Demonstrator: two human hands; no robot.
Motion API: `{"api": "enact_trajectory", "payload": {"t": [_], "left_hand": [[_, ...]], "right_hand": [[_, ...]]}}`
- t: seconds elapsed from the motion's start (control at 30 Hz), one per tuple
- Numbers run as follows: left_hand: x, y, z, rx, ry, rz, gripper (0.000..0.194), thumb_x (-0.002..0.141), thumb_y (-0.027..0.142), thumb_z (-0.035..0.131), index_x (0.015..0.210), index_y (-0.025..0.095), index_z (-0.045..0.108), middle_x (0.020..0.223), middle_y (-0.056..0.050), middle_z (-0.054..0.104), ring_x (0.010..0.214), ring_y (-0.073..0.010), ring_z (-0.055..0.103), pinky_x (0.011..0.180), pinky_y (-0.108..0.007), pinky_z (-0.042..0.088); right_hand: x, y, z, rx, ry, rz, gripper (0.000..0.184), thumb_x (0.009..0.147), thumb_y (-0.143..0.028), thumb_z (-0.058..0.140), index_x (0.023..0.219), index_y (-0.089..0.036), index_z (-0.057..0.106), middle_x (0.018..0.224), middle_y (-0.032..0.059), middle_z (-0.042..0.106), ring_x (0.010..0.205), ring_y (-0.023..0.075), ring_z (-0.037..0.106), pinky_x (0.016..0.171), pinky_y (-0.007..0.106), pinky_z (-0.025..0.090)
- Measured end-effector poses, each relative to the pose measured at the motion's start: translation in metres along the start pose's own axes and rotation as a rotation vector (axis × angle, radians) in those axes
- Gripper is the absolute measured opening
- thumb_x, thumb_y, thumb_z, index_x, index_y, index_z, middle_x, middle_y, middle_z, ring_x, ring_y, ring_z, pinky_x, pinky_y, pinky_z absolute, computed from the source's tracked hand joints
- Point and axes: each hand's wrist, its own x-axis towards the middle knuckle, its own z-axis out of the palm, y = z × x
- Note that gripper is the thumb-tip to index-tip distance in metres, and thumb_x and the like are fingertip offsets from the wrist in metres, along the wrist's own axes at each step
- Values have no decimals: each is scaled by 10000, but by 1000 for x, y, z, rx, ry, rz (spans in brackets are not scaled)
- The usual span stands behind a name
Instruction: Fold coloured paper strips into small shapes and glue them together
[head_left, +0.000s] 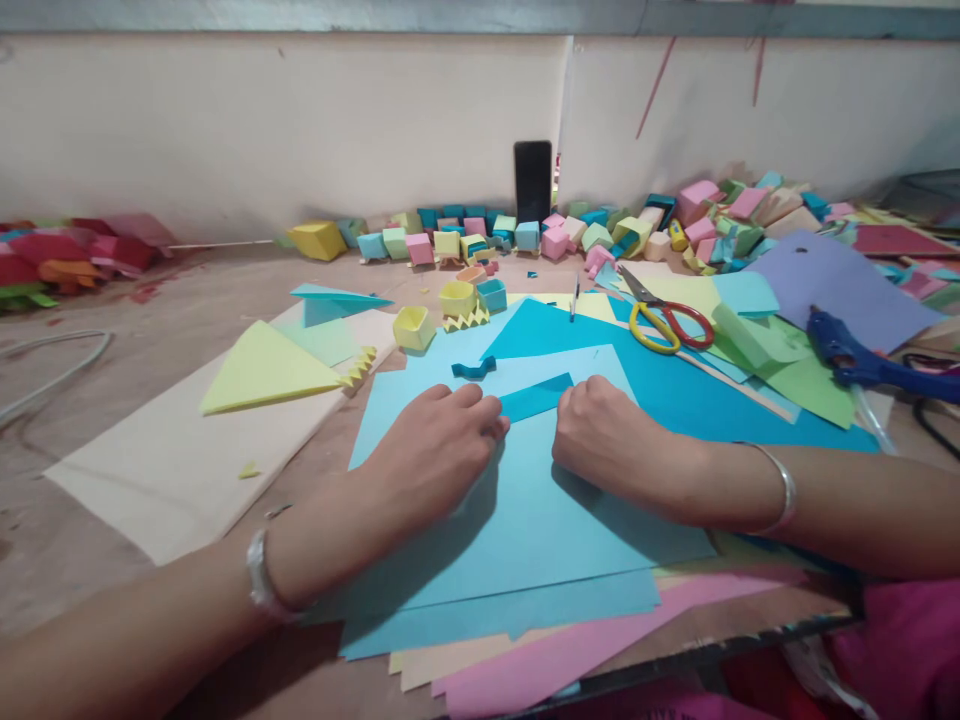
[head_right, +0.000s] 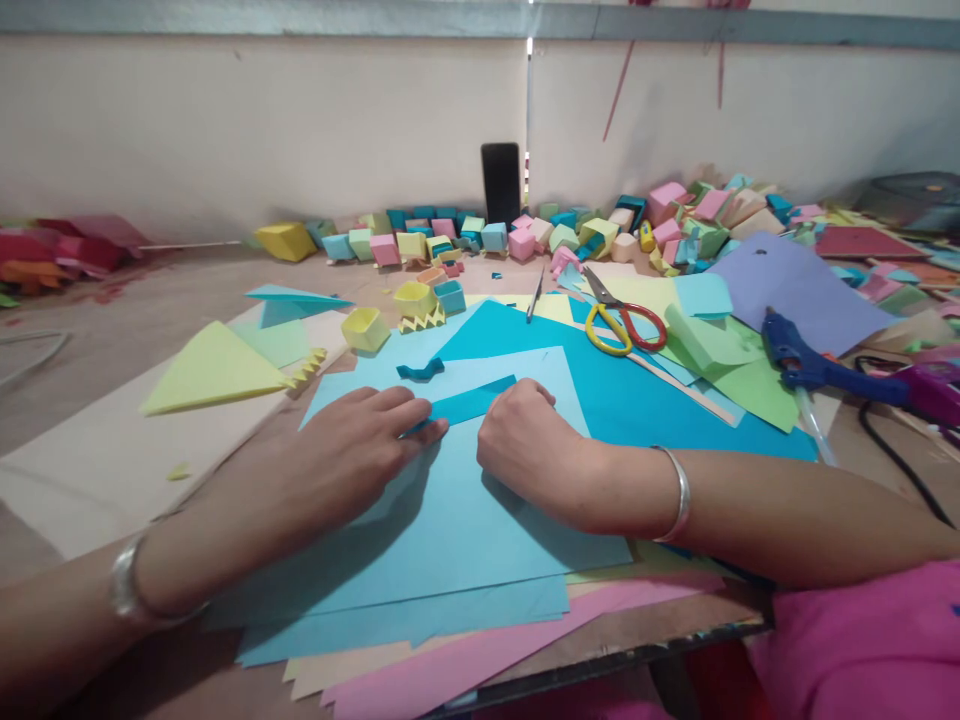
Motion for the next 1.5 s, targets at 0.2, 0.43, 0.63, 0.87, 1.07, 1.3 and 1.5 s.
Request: {"api": "enact_trajectory", "payload": {"t": [0.2,0.43,0.63,0.87,1.07,1.3,1.5], "left_hand": [[-21,8,-6,123,-113,-65,219,723,17,527,617,199,589,647,-58,589,604,-209,481,565,-356,305],[-17,34,2,233,51,-111,250,764,21,484,754,159,692,757,-107,688,685,-266,600,580,-400,422],[-6,21,34,91,22,-121,668,934,516,487,1389,26,473,1457,-212,471,1340,-349,449,1083,-498,357],[-3,20,27,51,-106,-180,672,934,522,486,1420,58,455,1504,-196,404,1391,-351,387,1120,-515,330],[-2,22,28,79,-100,-173,679,938,526,476,1417,44,454,1488,-209,427,1390,-359,385,1123,-519,331],[2,23,30,87,-97,-185,728,930,561,462,1414,18,444,1486,-232,413,1375,-377,400,1118,-547,335],[2,22,33,52,-51,-177,741,913,534,516,1412,-8,436,1470,-253,428,1354,-398,421,1094,-543,375]], "right_hand": [[0,0,2,-1,25,-13,236,627,69,480,618,-144,581,635,90,585,573,214,565,503,320,313],[1,-1,6,-42,81,-24,221,642,51,481,600,-150,563,626,90,585,572,221,575,507,333,348],[-7,-9,1,-24,53,102,257,727,34,458,776,-104,668,699,121,609,620,218,573,518,317,325],[6,4,8,49,-4,181,340,838,22,416,1030,-55,684,729,122,626,640,189,582,525,283,320],[5,26,-1,210,-187,332,248,725,61,465,699,-91,659,696,138,640,635,212,585,510,280,294],[12,14,2,217,306,153,238,900,-55,388,957,-109,613,938,152,636,833,238,542,620,325,301],[23,6,14,226,252,59,222,920,-75,393,982,-92,605,993,146,603,890,248,501,699,366,302]]}}
